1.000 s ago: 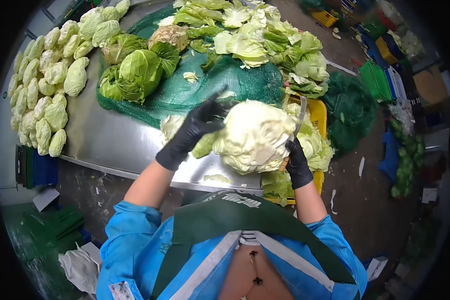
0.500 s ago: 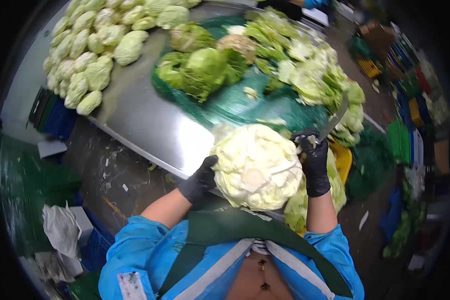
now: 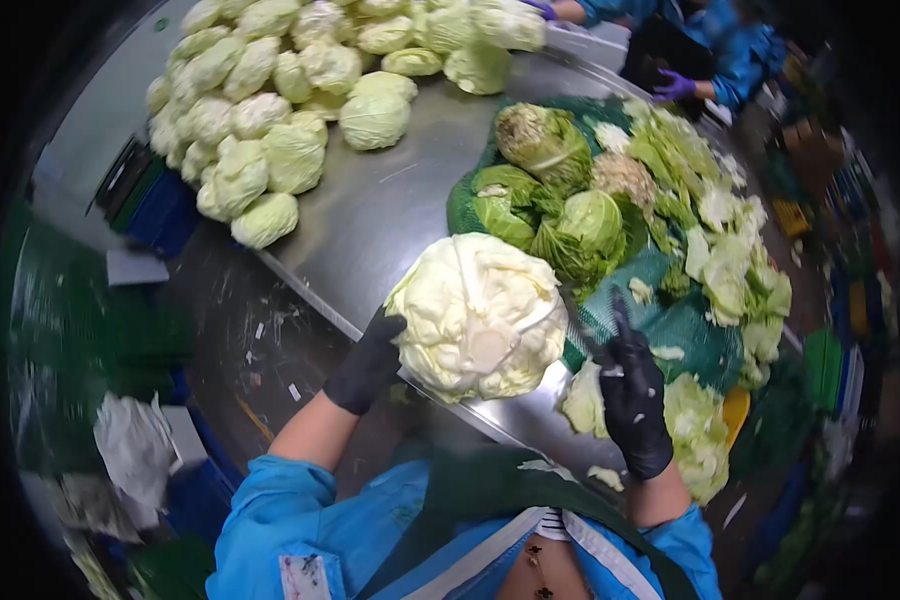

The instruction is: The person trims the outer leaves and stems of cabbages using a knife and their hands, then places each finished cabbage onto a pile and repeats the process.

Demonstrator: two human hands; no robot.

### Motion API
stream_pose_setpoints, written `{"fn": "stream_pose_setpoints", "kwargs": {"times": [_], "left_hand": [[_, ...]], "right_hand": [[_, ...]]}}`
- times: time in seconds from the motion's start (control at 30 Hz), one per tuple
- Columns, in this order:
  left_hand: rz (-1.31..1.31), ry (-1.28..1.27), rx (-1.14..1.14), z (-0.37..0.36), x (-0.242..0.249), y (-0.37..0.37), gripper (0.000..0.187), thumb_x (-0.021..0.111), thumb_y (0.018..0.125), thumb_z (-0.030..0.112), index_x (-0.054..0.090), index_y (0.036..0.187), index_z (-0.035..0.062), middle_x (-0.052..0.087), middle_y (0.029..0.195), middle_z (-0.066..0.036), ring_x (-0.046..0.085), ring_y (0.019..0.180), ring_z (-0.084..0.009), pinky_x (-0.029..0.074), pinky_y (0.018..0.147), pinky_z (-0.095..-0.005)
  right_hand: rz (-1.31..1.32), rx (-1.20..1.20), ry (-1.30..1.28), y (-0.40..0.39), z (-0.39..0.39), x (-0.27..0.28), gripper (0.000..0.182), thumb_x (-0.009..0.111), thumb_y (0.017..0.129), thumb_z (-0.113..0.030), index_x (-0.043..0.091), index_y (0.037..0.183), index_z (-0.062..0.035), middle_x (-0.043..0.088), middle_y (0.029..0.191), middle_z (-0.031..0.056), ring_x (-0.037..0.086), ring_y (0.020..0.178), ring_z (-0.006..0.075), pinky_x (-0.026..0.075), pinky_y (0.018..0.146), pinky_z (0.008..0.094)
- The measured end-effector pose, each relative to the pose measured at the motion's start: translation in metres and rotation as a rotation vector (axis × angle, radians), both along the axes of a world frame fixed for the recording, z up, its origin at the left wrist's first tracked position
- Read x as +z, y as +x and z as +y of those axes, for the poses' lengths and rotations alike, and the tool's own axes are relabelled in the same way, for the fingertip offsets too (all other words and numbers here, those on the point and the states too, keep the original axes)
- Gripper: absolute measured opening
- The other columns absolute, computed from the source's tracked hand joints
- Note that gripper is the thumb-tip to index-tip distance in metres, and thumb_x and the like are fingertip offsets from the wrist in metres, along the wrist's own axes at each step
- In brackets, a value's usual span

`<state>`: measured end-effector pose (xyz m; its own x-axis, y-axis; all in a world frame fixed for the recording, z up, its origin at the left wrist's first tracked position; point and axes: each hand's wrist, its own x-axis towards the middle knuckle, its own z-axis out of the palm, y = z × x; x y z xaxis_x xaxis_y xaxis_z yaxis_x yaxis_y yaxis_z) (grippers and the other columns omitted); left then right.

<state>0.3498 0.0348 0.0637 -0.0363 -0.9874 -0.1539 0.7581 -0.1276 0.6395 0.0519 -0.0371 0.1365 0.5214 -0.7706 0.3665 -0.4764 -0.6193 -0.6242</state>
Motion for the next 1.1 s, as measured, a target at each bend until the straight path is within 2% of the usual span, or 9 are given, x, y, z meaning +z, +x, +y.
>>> {"fn": "stream_pose_setpoints", "kwargs": {"times": [0.57, 0.77, 0.8, 0.83, 0.87, 0.9, 0.93, 1.03, 1.1], "left_hand": [[-0.415, -0.056, -0.304, -0.025, -0.001, 0.029, 0.109, 0.078, 0.061, 0.048, 0.023, 0.138, -0.0054, 0.038, 0.135, -0.017, 0.040, 0.123, -0.0244, 0.032, 0.103, -0.0364], [0.010, 0.194, -0.384, -0.011, -0.021, 0.030, 0.090, 0.067, 0.073, 0.046, 0.025, 0.139, 0.0016, 0.038, 0.137, -0.017, 0.040, 0.124, -0.0294, 0.032, 0.105, -0.0419], [0.224, 0.318, -0.413, -0.007, -0.021, 0.035, 0.082, 0.061, 0.078, 0.045, 0.026, 0.140, 0.0042, 0.038, 0.137, -0.017, 0.040, 0.124, -0.0307, 0.032, 0.105, -0.0437], [0.363, 0.309, -0.361, -0.005, -0.031, 0.041, 0.069, 0.053, 0.083, 0.039, 0.028, 0.140, 0.0080, 0.039, 0.137, -0.016, 0.041, 0.124, -0.0309, 0.032, 0.104, -0.0455], [0.381, 0.191, -0.276, -0.008, -0.054, 0.051, 0.067, 0.053, 0.084, 0.037, 0.028, 0.139, 0.0074, 0.039, 0.137, -0.015, 0.041, 0.123, -0.0295, 0.032, 0.104, -0.0449], [0.403, 0.076, -0.201, -0.019, -0.068, 0.062, 0.065, 0.052, 0.085, 0.034, 0.029, 0.139, 0.0068, 0.040, 0.137, -0.015, 0.042, 0.123, -0.0281, 0.032, 0.105, -0.0444], [0.393, 0.033, -0.163, -0.032, -0.065, 0.076, 0.065, 0.052, 0.085, 0.034, 0.029, 0.139, 0.0068, 0.040, 0.137, -0.015, 0.042, 0.123, -0.0281, 0.032, 0.105, -0.0444], [-0.417, -0.205, 0.223, -0.073, -0.040, 0.127, 0.049, 0.046, 0.089, 0.022, 0.036, 0.132, 0.0013, 0.043, 0.133, -0.013, 0.045, 0.119, -0.0251, 0.038, 0.100, -0.0395], [-0.391, -0.200, 0.366, -0.113, -0.044, 0.173, 0.054, 0.041, 0.090, 0.036, 0.037, 0.134, 0.0044, 0.042, 0.135, -0.011, 0.042, 0.123, -0.0250, 0.035, 0.102, -0.0415]], "right_hand": [[0.306, -0.238, -0.022, 0.097, 0.012, -0.005, 0.059, 0.059, 0.085, -0.020, 0.035, 0.139, -0.0214, 0.050, 0.071, 0.0103, 0.052, 0.049, 0.0266, 0.045, 0.045, 0.0364], [-0.542, -0.678, 0.292, 0.005, -0.073, -0.129, 0.025, 0.049, 0.090, -0.015, 0.058, 0.110, -0.0024, 0.062, 0.090, 0.0160, 0.057, 0.073, 0.0161, 0.045, 0.060, 0.0316], [-0.178, -0.580, -0.110, -0.013, -0.078, -0.122, 0.030, 0.049, 0.090, -0.015, 0.053, 0.117, -0.0033, 0.061, 0.092, 0.0175, 0.056, 0.075, 0.0167, 0.044, 0.055, 0.0331], [-0.159, -0.786, 0.448, -0.025, -0.066, -0.117, 0.035, 0.048, 0.091, -0.016, 0.049, 0.124, -0.0056, 0.062, 0.092, 0.0172, 0.056, 0.070, 0.0161, 0.044, 0.051, 0.0310], [0.493, -0.649, -0.039, -0.096, -0.066, -0.223, 0.047, 0.047, 0.092, -0.019, 0.036, 0.136, -0.0100, 0.063, 0.082, 0.0149, 0.054, 0.058, 0.0157, 0.043, 0.049, 0.0275], [-0.023, -0.928, 0.648, -0.014, -0.028, -0.106, 0.064, 0.052, 0.090, -0.019, 0.018, 0.144, -0.0150, 0.062, 0.076, 0.0120, 0.053, 0.051, 0.0135, 0.042, 0.046, 0.0256], [-0.113, -0.870, 0.712, -0.032, -0.011, -0.138, 0.080, 0.058, 0.086, -0.017, 0.004, 0.146, -0.0177, 0.060, 0.075, 0.0096, 0.051, 0.050, 0.0123, 0.040, 0.042, 0.0264], [-0.188, -0.873, 0.855, -0.025, 0.033, -0.155, 0.048, 0.061, 0.084, -0.016, 0.045, 0.128, -0.0014, 0.058, 0.072, 0.0047, 0.049, 0.049, 0.0092, 0.037, 0.041, 0.0250], [-0.300, -0.756, 0.876, -0.002, 0.044, -0.150, 0.036, 0.058, 0.087, -0.016, 0.054, 0.120, -0.0051, 0.058, 0.066, 0.0050, 0.053, 0.048, 0.0106, 0.039, 0.038, 0.0247]]}}
